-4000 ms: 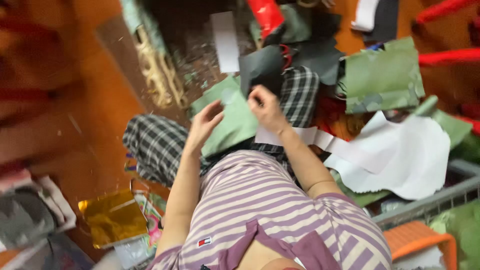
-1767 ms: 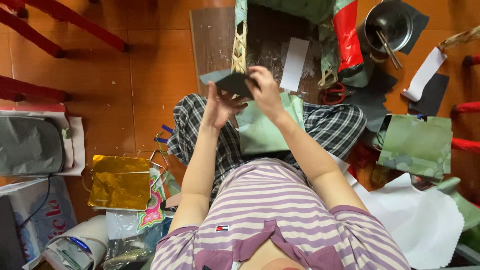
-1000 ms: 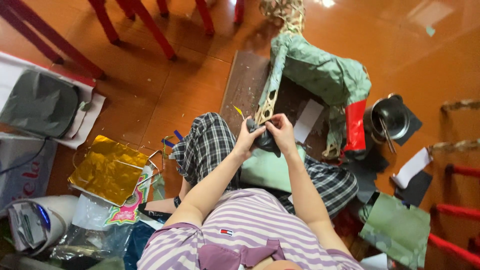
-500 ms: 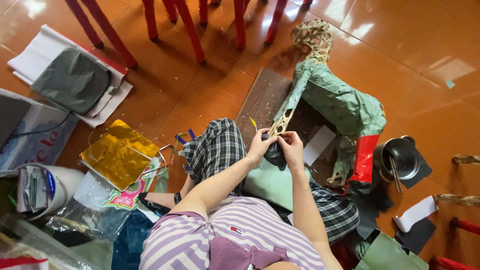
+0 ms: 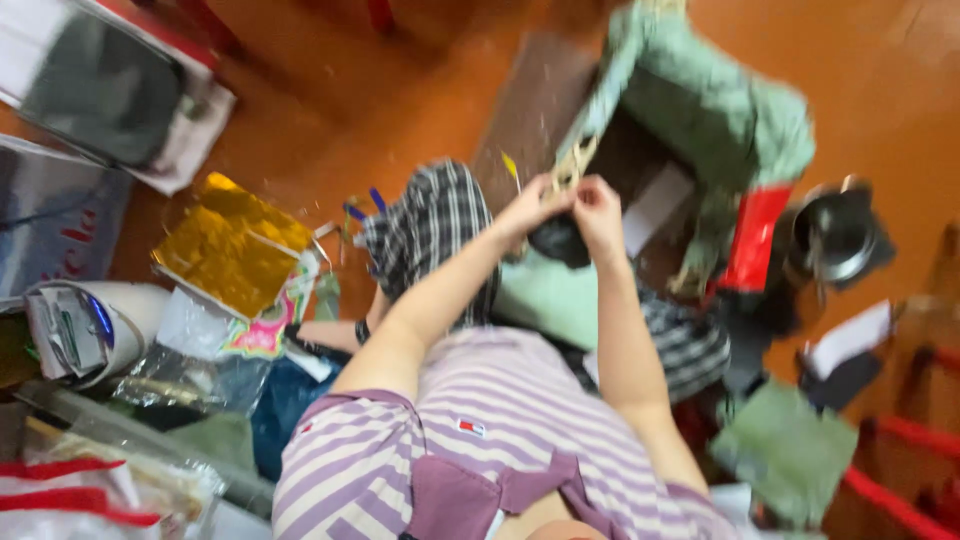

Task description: Wrapping and decorating a large giraffe-shaped craft item with colored paper and tape.

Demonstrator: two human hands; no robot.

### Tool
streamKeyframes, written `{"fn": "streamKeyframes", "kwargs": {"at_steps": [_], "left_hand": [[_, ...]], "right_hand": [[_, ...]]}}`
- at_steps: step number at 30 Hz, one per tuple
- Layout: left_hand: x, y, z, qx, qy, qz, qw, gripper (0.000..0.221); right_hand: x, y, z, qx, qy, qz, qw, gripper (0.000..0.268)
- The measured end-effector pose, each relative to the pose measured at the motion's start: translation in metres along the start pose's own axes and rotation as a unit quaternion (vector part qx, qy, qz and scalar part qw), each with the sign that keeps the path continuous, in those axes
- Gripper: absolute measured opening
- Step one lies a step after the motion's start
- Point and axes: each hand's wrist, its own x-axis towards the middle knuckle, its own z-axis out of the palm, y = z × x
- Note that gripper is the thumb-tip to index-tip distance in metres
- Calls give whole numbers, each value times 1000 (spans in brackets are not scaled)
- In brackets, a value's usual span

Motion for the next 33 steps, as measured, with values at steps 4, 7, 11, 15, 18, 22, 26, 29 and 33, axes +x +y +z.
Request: {"fn": "streamKeyframes", "kwargs": {"at_steps": [4,7,11,15,18,22,26,29,33], "left_hand": [[5,-2,5,31,10,33,999,91],[-4,19,12,62,19,-2,998,98],[-10,37,19,41,9,-30,999,102],[-11,41,20,15,1,-44,999,91],[-13,43,19,-8,-8,-77,997,75],[-12,50,21,-10,-5,-111,994,64],[-12,47,16,40,2,-124,992,55],[-11,41,13,40,-12,-125,991,52],[-13,46,12,27,-39,-149,988,59]], "right_hand": [[1,-4,-1,-9,11,17,1000,11],[-5,-23,-3,38,24,65,997,9],[-31,-58,-16,88,49,127,987,3],[-82,-20,-39,83,134,154,975,16],[-129,43,-40,131,40,189,972,38],[-135,-11,18,214,-83,268,936,23],[-107,-11,41,402,80,271,871,16],[-83,-31,36,409,135,249,867,16],[-71,-47,28,369,135,254,884,21]]}}
